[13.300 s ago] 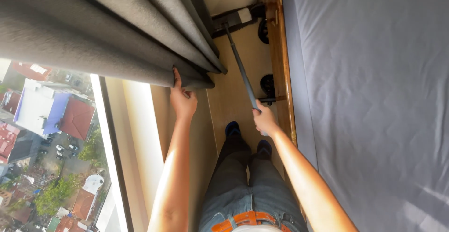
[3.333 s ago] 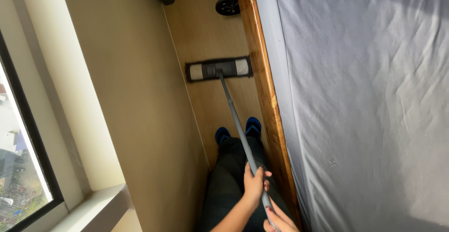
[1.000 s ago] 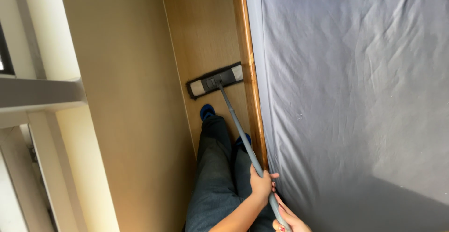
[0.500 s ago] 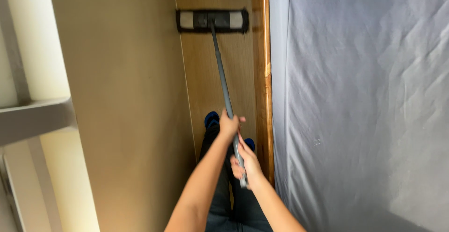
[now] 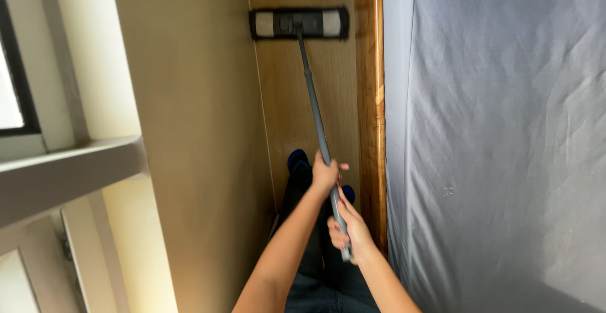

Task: Mopping the floor in a bedroom area, specifically under and around a bed and window.

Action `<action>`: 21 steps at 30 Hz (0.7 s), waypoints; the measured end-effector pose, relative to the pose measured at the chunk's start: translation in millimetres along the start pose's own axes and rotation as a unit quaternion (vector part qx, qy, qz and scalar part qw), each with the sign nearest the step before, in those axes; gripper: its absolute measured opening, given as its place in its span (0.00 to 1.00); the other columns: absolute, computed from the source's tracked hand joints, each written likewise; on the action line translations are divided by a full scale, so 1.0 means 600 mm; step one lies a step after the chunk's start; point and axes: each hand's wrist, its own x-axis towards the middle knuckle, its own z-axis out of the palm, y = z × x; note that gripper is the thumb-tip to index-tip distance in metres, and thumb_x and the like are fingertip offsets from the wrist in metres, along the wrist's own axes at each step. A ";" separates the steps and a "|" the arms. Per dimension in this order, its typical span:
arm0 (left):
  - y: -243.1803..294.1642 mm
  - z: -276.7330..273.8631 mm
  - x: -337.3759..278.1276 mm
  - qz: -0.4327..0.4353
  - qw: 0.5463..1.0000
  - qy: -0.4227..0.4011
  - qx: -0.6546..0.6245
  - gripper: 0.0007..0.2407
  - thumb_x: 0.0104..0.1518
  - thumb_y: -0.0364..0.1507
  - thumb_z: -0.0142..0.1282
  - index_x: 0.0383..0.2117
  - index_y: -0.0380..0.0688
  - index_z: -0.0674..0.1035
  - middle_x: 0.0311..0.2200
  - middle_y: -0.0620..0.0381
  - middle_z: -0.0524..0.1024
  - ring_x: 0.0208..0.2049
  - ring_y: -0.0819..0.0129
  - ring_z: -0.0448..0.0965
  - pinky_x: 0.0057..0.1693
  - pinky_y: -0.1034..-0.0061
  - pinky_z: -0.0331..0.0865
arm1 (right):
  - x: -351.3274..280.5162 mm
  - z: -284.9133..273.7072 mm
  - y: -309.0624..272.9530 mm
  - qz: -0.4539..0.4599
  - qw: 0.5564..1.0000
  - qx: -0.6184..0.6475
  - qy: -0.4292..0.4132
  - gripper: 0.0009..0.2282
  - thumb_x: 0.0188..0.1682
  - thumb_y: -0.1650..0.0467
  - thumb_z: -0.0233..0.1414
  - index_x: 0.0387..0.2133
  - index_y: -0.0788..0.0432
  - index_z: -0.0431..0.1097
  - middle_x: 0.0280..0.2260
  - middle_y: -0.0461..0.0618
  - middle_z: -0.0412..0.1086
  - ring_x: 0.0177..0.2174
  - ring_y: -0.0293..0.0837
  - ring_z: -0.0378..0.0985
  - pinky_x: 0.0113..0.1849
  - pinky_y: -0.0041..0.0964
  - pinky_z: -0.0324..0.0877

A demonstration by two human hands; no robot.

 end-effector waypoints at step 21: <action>-0.190 0.080 -0.359 -0.221 0.972 -0.031 0.073 0.27 0.65 0.22 0.43 0.66 0.53 0.44 0.26 0.52 0.76 0.16 0.71 0.73 0.24 0.74 0.72 | -0.206 -0.346 0.257 -0.009 0.996 -0.020 0.085 0.24 0.64 0.71 0.37 0.75 0.48 0.50 0.49 0.31 0.79 0.16 0.41 0.63 0.21 0.34 0.61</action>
